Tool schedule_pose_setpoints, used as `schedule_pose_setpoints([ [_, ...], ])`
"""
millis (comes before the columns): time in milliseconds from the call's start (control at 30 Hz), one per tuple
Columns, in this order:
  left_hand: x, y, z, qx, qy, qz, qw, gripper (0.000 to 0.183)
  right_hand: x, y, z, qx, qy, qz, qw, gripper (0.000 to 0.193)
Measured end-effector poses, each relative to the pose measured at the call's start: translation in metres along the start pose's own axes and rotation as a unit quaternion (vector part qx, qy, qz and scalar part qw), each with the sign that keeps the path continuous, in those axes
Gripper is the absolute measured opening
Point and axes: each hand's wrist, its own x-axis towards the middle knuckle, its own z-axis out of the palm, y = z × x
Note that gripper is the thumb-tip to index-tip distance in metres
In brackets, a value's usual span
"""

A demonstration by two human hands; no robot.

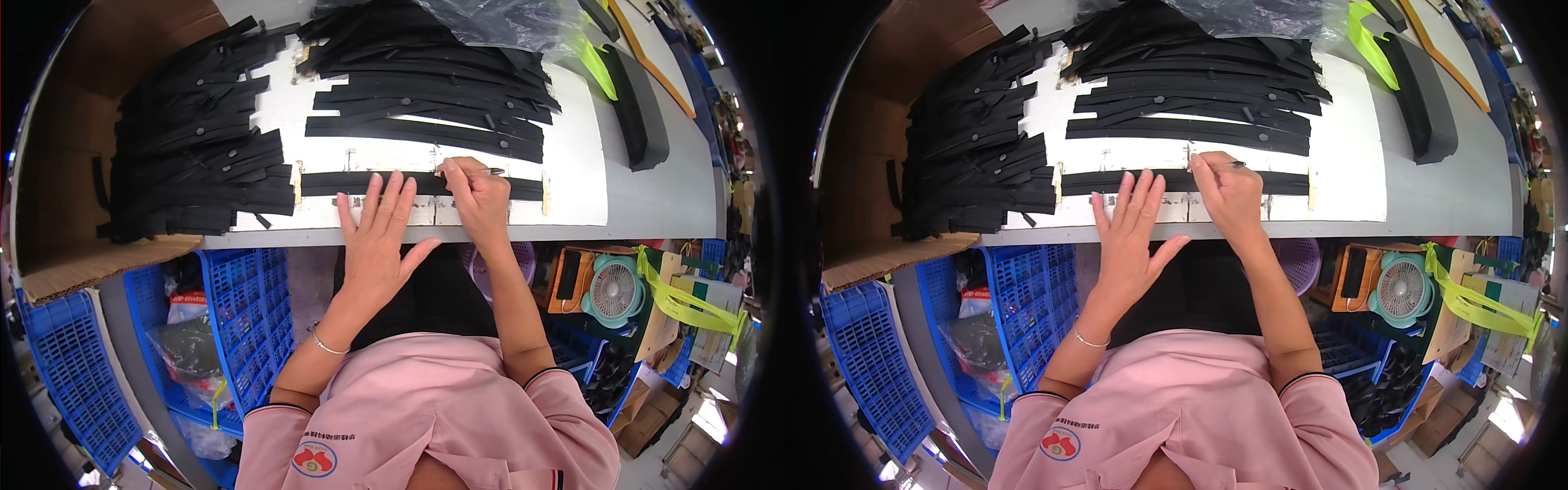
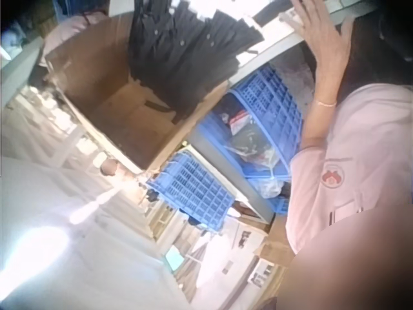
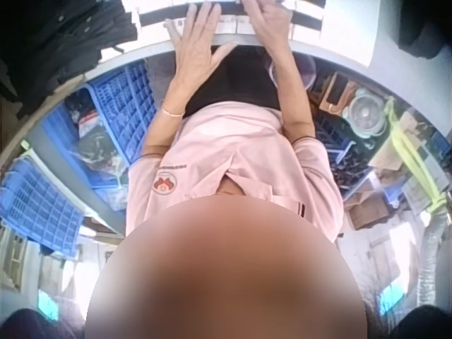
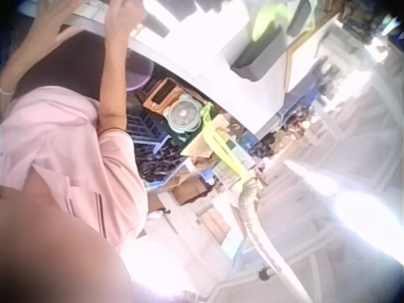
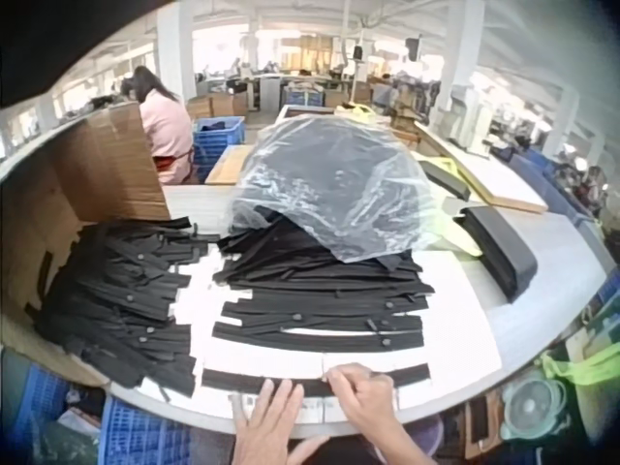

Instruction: Use a pen to mark lines on black rubber or fabric strips placed on a guide template on a workbench.

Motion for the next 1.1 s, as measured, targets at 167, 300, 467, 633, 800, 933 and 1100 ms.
schedule_pose_setpoints([
  [167, 0.002, 0.003, 0.006, 0.02, -0.004, -0.005, 1.0, 0.075, 0.001, -0.005, 0.002, -0.015, 0.012, -0.01, 1.0, 0.023],
  [300, 0.002, 0.003, 0.008, 0.013, -0.009, -0.009, 1.0, 0.071, 0.001, -0.002, 0.001, -0.017, 0.021, -0.018, 0.999, 0.022],
  [467, 0.003, 0.004, 0.008, 0.025, 0.005, -0.006, 1.0, 0.072, -0.002, 0.004, -0.003, 0.025, -0.013, -0.048, 0.998, 0.023],
  [633, 0.003, 0.004, 0.009, 0.031, 0.004, -0.004, 1.0, 0.073, -0.002, 0.003, -0.004, -0.011, -0.029, -0.059, 0.998, 0.022],
  [800, 0.006, 0.008, 0.01, 0.032, 0.016, 0.01, 0.999, 0.071, -0.005, 0.014, -0.007, -0.008, -0.031, -0.071, 0.997, 0.022],
  [933, 0.005, 0.006, 0.011, 0.044, 0.014, -0.001, 0.999, 0.071, -0.007, -0.006, -0.028, 0.119, -0.008, 0.012, 0.993, 0.021],
  [1100, 0.004, 0.005, 0.01, 0.056, 0.016, 0.001, 0.998, 0.071, 0.001, 0.003, -0.08, 0.1, 0.103, 0.114, 0.983, 0.024],
])
